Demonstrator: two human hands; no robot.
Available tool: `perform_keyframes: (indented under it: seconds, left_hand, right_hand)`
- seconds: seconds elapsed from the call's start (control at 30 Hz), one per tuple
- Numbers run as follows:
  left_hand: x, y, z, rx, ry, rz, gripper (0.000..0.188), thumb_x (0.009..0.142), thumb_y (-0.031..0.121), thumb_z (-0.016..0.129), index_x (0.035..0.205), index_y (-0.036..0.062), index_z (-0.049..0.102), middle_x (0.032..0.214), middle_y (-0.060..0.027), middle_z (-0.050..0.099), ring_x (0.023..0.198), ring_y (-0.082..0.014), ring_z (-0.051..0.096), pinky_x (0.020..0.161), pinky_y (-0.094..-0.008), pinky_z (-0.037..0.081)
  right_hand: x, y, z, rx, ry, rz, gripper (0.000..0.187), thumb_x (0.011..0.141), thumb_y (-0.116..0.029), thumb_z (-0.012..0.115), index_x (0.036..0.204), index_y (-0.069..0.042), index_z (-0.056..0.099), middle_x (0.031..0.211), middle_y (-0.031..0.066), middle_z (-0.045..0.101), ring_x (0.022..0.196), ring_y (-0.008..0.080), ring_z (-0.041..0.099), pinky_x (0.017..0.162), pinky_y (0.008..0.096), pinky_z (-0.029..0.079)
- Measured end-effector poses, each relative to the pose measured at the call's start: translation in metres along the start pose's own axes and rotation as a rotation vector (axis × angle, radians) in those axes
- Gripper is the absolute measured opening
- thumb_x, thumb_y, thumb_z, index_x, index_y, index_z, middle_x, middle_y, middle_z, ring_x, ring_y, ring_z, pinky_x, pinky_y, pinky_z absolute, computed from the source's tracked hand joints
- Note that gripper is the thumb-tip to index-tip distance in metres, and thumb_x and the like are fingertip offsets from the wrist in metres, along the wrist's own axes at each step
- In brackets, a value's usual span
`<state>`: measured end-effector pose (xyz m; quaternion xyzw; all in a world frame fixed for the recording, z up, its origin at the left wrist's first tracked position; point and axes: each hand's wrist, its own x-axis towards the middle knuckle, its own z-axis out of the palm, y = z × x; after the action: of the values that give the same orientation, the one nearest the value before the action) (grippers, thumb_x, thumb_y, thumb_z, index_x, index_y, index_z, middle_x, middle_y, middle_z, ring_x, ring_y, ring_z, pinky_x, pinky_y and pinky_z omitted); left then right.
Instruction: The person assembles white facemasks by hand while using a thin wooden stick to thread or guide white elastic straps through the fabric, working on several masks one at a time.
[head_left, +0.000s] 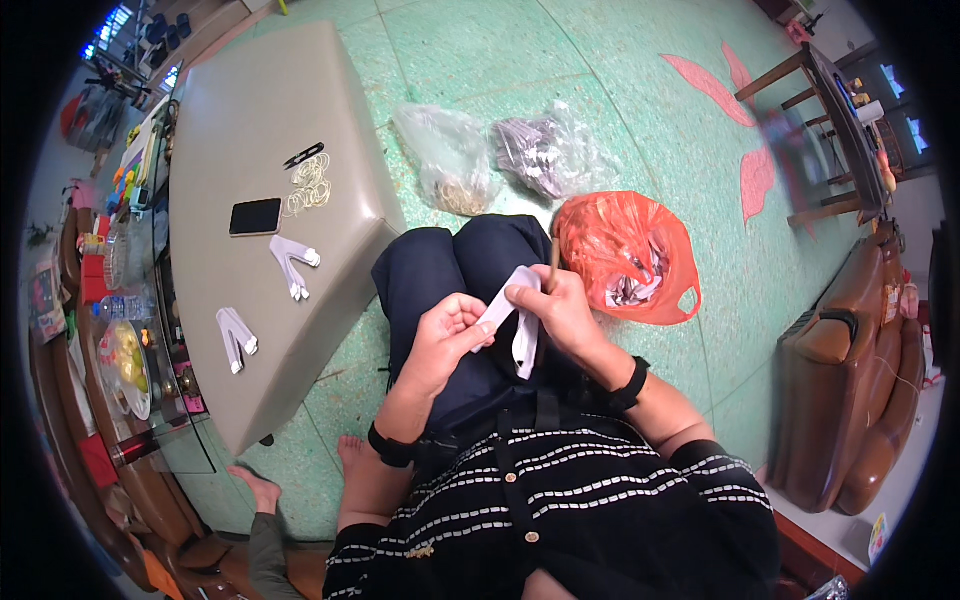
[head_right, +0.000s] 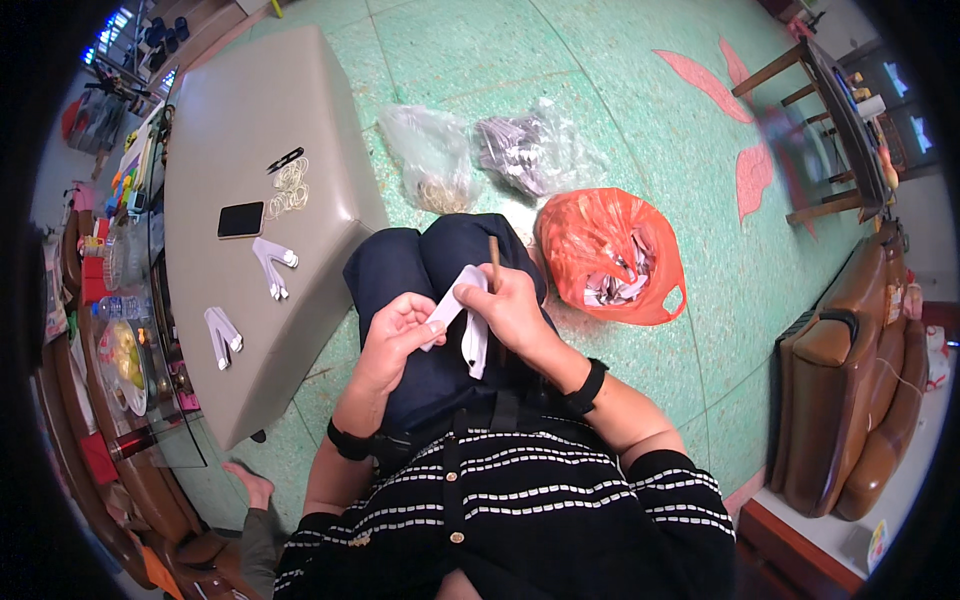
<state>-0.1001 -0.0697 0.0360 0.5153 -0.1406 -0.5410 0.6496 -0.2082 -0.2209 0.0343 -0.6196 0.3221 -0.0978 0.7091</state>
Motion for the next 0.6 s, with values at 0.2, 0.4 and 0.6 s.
perform_keyframes:
  seconds: [0.2, 0.4, 0.6]
  left_hand:
    - [0.005, 0.004, 0.002, 0.075, 0.077, 0.136, 0.005, 0.088, 0.005, 0.056, 0.087, 0.0, 0.056, 0.08, -0.0023, 0.061, 0.072, -0.005, 0.056, 0.064, -0.0191, 0.045]
    - [0.005, 0.0, -0.005, -0.039, 0.127, 0.075, 0.007, 0.089, 0.008, 0.056, 0.087, 0.0006, 0.057, 0.079, -0.0026, 0.061, 0.071, -0.0051, 0.055, 0.064, -0.019, 0.043]
    - [0.007, 0.005, -0.005, 0.05, 0.017, 0.063, 0.012, 0.087, 0.01, 0.059, 0.09, -0.0013, 0.059, 0.081, -0.003, 0.062, 0.073, -0.0064, 0.056, 0.066, -0.0207, 0.044]
  right_hand:
    - [0.003, -0.016, 0.001, 0.01, -0.241, 0.117, 0.022, 0.082, -0.021, 0.066, 0.073, -0.003, 0.058, 0.063, -0.005, 0.049, 0.058, 0.0034, 0.042, 0.05, 0.0224, 0.034]
    - [-0.008, -0.021, -0.004, -0.025, -0.355, 0.215, 0.018, 0.085, -0.019, 0.062, 0.077, -0.003, 0.059, 0.064, -0.0064, 0.048, 0.058, 0.0026, 0.04, 0.05, 0.0212, 0.03]
    - [-0.007, -0.025, -0.009, 0.097, -0.456, 0.308, 0.011, 0.079, -0.013, 0.062, 0.077, -0.002, 0.06, 0.063, -0.0033, 0.051, 0.052, 0.004, 0.043, 0.045, 0.0215, 0.03]
